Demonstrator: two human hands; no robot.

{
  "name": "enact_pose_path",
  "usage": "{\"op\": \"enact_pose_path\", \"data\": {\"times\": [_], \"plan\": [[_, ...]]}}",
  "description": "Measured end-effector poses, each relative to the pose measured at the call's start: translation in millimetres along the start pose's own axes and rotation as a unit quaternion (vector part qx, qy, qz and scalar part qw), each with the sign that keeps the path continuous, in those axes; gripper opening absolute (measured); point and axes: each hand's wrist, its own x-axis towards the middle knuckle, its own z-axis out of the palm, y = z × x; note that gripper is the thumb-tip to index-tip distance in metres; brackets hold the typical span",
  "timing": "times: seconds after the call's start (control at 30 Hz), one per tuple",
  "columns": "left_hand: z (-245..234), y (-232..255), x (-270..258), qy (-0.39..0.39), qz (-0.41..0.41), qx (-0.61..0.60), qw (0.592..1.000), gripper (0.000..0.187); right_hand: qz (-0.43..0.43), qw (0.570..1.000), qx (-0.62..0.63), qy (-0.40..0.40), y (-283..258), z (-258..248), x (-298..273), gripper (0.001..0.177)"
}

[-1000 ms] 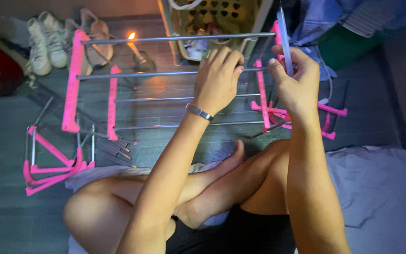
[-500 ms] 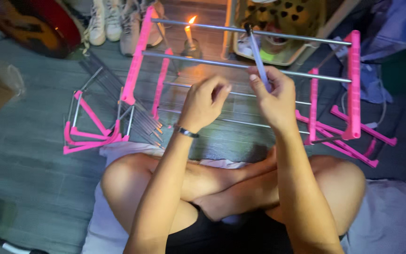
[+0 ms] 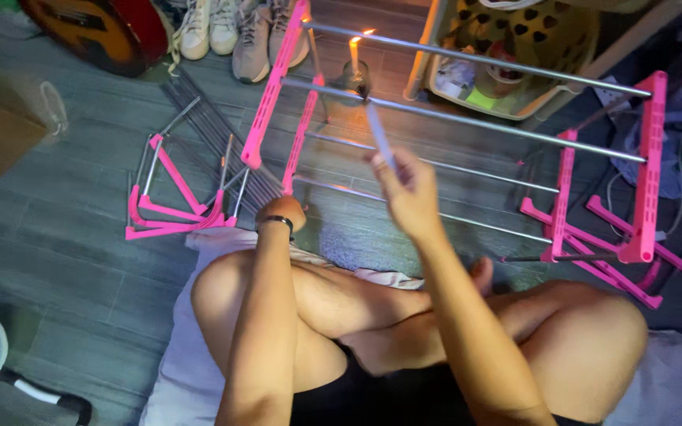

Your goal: The person assembles a drying rack by fitting metal rods into pink plastic joints, using a lighter to heat the plastic to ensure a secure connection.

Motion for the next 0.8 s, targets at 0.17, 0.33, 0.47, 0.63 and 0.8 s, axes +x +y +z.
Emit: {"op": "enact_pose_path", "data": {"times": [0.17,0.33,0.47,0.63,0.8], "plan": [[-4,-31,10,-0.002,-0.047,-0.090,0.995,0.029,0.053,0.993,0.083,-0.057,43,61,-28,0.022],[16,-44,24,0.044,-0.101,-0.128,0.986,0.031,0.087,0.986,0.098,-0.104,93,101,-56,0.019],[39,-44,39,0.056,-0.126,-0.143,0.980,0.031,0.105,0.980,0.106,-0.133,127,112,-72,0.018],[52,-36,46,0.050,-0.212,-0.213,0.952,0.028,0.135,0.975,0.094,-0.147,152,110,-75,0.020],[49,-28,50,0.030,-0.215,-0.180,0.960,0.034,0.147,0.977,0.068,-0.138,166,102,-69,0.020]]}}
